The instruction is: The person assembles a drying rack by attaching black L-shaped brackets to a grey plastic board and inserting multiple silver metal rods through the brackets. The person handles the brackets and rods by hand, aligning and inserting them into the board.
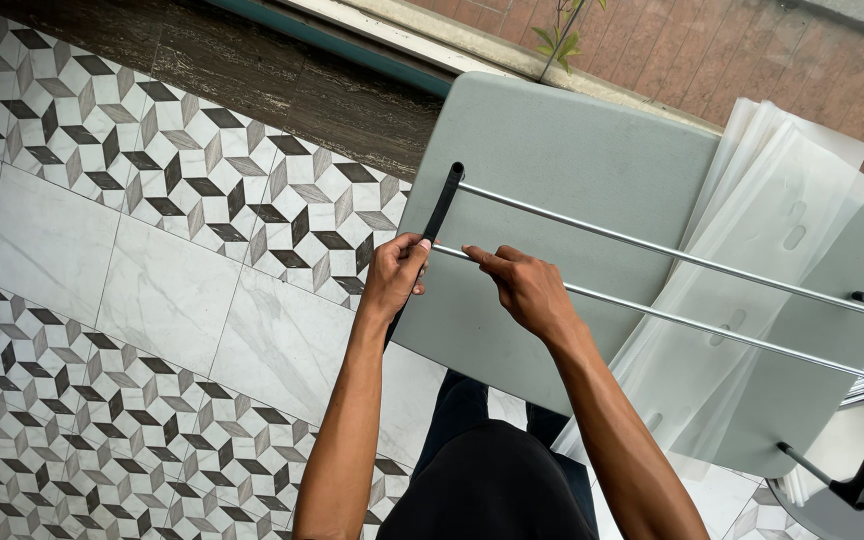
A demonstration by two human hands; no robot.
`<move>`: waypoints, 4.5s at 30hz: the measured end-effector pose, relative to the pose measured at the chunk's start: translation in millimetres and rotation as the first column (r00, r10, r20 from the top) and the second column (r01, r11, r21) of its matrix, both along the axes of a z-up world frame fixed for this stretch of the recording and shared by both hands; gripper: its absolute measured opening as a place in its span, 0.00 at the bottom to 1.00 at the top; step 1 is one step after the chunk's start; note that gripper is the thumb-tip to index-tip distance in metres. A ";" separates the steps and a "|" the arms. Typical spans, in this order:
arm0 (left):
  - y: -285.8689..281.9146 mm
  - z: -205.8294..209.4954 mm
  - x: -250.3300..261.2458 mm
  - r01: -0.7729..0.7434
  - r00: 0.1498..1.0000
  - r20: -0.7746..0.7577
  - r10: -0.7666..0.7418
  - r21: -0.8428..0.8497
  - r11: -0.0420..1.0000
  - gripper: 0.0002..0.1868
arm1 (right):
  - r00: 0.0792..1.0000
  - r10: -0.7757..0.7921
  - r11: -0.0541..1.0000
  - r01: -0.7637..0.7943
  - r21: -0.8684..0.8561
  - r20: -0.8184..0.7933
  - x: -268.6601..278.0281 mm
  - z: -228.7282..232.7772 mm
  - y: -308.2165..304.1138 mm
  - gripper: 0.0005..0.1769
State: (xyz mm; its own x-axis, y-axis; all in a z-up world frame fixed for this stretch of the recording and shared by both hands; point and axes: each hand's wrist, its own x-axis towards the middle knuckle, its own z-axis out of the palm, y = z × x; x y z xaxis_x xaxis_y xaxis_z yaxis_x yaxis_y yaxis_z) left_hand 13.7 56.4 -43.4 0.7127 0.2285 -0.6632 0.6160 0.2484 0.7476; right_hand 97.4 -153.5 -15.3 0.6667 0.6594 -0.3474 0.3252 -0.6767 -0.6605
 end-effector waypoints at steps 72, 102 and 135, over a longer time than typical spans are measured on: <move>19.7 7.2 25.7 -0.101 0.985 -0.170 0.034 -0.399 0.911 0.17 | 0.940 -0.051 0.994 0.015 0.110 0.337 -9.4 -15.5 1.4 0.30; -12.2 9.9 37.7 0.140 0.990 0.060 -0.131 -0.167 0.976 0.37 | 0.988 -0.034 0.999 0.031 0.022 0.154 10.9 2.2 6.9 0.25; -378.8 131.4 -48.8 0.562 0.618 0.355 -0.701 0.424 0.710 0.09 | -0.015 -0.999 -0.010 0.987 0.160 0.034 -252.7 85.7 -473.6 0.12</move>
